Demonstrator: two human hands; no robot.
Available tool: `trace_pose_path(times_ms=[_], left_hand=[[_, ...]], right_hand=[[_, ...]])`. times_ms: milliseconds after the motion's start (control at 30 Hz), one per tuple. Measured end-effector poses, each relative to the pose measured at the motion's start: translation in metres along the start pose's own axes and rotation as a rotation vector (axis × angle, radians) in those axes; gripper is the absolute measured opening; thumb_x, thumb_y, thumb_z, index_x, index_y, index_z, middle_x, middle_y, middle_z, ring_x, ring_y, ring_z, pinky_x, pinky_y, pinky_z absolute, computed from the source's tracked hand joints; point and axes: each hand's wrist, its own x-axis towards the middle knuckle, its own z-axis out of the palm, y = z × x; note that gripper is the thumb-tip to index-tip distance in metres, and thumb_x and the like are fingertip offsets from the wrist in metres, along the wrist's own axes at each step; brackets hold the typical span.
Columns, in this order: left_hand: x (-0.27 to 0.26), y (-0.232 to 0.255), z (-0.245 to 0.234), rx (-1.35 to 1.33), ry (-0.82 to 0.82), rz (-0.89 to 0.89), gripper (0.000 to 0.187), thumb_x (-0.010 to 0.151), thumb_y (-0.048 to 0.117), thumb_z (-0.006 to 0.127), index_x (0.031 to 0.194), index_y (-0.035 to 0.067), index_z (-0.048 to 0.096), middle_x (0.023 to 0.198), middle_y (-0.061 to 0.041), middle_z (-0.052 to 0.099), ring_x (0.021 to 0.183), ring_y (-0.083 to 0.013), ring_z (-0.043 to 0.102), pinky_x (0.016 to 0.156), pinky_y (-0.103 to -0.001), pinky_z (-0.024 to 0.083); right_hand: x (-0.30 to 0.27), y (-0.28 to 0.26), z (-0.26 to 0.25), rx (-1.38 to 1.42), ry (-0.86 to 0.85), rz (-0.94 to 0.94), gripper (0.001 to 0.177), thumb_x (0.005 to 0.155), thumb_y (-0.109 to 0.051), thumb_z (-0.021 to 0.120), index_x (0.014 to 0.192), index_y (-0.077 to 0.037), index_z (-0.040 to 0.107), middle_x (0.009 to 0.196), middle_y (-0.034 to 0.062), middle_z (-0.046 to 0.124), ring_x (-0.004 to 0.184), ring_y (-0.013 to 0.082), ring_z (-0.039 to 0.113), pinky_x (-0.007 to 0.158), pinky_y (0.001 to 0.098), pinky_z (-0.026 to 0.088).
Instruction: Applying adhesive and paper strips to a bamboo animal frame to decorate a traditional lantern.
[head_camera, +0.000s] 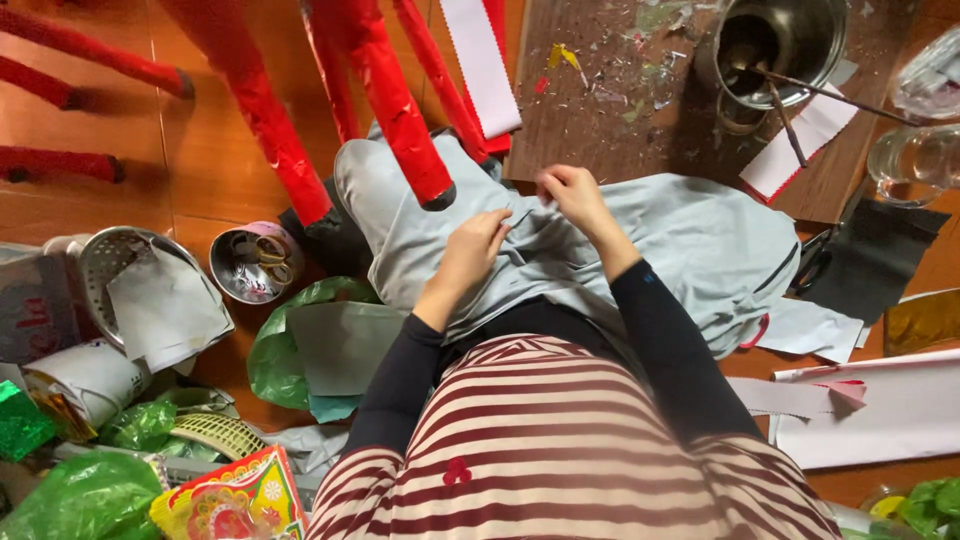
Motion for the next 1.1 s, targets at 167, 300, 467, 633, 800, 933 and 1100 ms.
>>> trace_pose_path(times_ms=[167,300,467,633,800,933,1100], left_hand=[[-0.006,-0.007,-0.019,0.069,-0.039,-0.056,0.022,0.098,0.013,0.066,0.117,0.004,0.066,0.107,-0.018,0.07,0.099,-0.0377,0.067,0.084,-0.044,0.054],[-0.008,-0.005,-0.026,0.068,-0.07,-0.112,0.021,0.098,0.013,0.066,0.117,0.004,0.067,0.106,-0.018,0.07,0.098,-0.0373,0.067,0.084,-0.043,0.054],[-0.001,-0.024,0.001,-0.002,-0.248,-0.296,0.027,0.099,0.014,0.066,0.125,0.008,0.066,0.11,-0.017,0.07,0.101,-0.0366,0.067,0.088,-0.043,0.054],[0.065,-0.006,0.009,0.174,-0.021,0.093,0.068,0.083,0.009,0.073,0.146,0.005,0.046,0.14,-0.023,0.051,0.127,-0.0458,0.052,0.106,-0.05,0.042],[0.109,-0.054,0.052,0.289,0.061,0.303,0.077,0.062,0.007,0.076,0.135,0.008,0.054,0.139,-0.022,0.056,0.128,-0.0475,0.053,0.104,-0.055,0.038],[0.103,-0.116,0.113,-0.236,-0.345,-0.241,0.033,0.09,0.006,0.075,0.122,0.005,0.067,0.107,-0.008,0.074,0.103,-0.0227,0.07,0.09,-0.033,0.055],[0.099,-0.133,0.164,-0.693,-0.247,-0.269,0.032,0.093,0.004,0.071,0.124,-0.002,0.062,0.107,-0.002,0.071,0.097,-0.0099,0.065,0.085,-0.025,0.053]], right_hand=[[0.073,-0.006,0.039,-0.315,0.299,-0.34,0.03,0.092,-0.022,0.072,0.112,-0.001,0.068,0.105,0.0189,0.066,0.094,0.0309,0.066,0.081,0.0413,0.054],[0.095,-0.031,0.069,-0.41,0.597,-0.232,0.039,0.079,-0.026,0.082,0.102,-0.001,0.064,0.103,0.02,0.061,0.093,0.0383,0.062,0.078,0.0471,0.052],[0.105,-0.018,0.064,-0.483,0.617,-0.285,0.016,0.079,-0.013,0.075,0.082,-0.006,0.06,0.097,0.0175,0.061,0.091,0.0393,0.061,0.078,0.0481,0.052],[0.014,-0.078,0.019,-0.449,0.368,-0.527,0.01,0.086,-0.004,0.067,0.094,-0.005,0.06,0.094,0.0145,0.063,0.092,0.0375,0.063,0.08,0.0482,0.051],[-0.039,-0.126,-0.051,-0.691,0.244,-0.842,0.024,0.076,0.004,0.067,0.098,-0.006,0.064,0.097,0.0117,0.067,0.094,0.0351,0.066,0.083,0.0469,0.053],[-0.021,-0.114,-0.135,-0.722,0.453,-0.719,0.04,0.083,0.007,0.069,0.122,-0.002,0.064,0.119,0.0183,0.068,0.112,0.0349,0.066,0.1,0.0426,0.055],[-0.014,-0.118,-0.226,-1.57,0.633,-0.319,0.08,0.071,-0.038,0.085,0.136,-0.006,0.054,0.142,0.0331,0.056,0.136,0.0481,0.049,0.107,0.0653,0.03]])
